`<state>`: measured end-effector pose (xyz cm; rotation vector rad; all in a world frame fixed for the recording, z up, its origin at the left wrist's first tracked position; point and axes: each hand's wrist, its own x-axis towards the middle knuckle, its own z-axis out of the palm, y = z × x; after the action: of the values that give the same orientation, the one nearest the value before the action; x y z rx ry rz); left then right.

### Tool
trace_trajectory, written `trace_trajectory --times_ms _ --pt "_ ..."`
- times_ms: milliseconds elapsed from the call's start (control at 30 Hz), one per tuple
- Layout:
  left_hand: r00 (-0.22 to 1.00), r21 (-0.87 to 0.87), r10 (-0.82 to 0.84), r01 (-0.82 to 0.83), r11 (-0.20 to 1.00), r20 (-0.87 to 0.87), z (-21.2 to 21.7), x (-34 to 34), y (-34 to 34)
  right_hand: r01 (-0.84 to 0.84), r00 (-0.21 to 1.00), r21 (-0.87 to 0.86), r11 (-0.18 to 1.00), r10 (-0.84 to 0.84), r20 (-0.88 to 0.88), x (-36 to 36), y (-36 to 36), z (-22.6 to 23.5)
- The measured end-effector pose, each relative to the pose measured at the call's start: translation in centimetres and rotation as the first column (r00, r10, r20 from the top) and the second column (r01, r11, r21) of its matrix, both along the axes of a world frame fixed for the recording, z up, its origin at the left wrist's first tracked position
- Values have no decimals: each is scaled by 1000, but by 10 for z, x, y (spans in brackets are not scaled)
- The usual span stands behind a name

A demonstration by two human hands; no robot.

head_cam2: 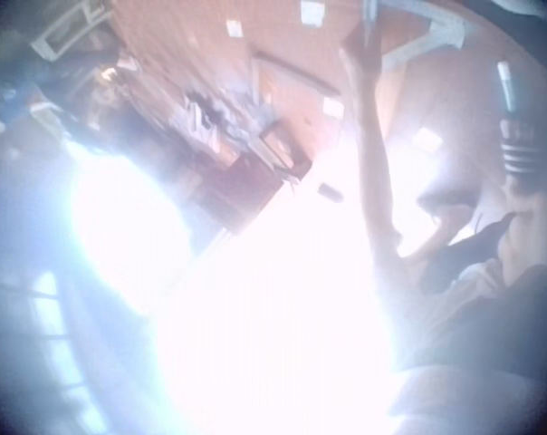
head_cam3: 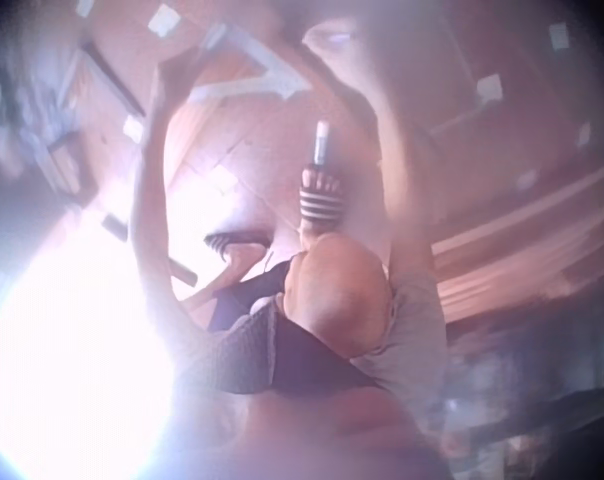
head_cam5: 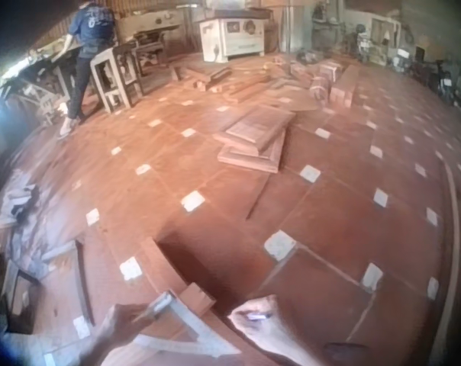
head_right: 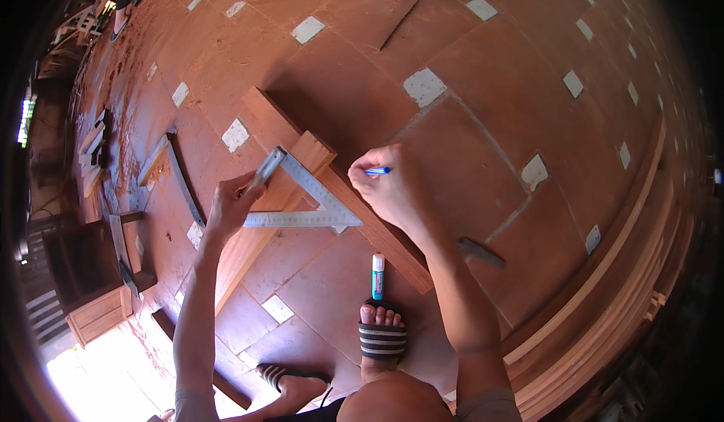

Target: The person sits on the floor and uses a set square and a blue pen to measure and mark lines on a long wooden plank. They repeatedly reposition the set square to draw perpendicular lines and write numbers on the wood.

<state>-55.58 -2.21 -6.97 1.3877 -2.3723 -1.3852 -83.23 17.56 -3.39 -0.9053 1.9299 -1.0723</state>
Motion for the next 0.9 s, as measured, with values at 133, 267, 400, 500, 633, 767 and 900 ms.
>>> trace_trajectory --times_ms 133,267,400,500,633,767,900 --pt "1000 -22 -18 18 1000 6 0 -22 -4 73 997 -1 997 -73 34 -13 8 -4" --pt "1000 -1 -12 12 1000 11 -1 -35 -6 82 997 -45 996 -81 3 -18 11 -7" --pt "1000 7 -14 14 1000 20 -1 -37 -6 88 996 -60 994 -88 -1 -20 11 -9" --pt "1000 28 -10 9 1000 19 -1 -38 -6 97 995 -55 994 -96 17 -21 11 -10" --pt "999 25 -40 40 999 2 1 -39 -8 122 990 -20 992 -120 71 -21 9 -9" --pt "999 -13 -52 52 999 2 1 -40 -8 126 988 -24 992 -123 98 -21 5 -8" --pt "998 25 -53 54 998 -45 1 -41 -8 114 989 -45 992 -109 98 -22 -1 -7"
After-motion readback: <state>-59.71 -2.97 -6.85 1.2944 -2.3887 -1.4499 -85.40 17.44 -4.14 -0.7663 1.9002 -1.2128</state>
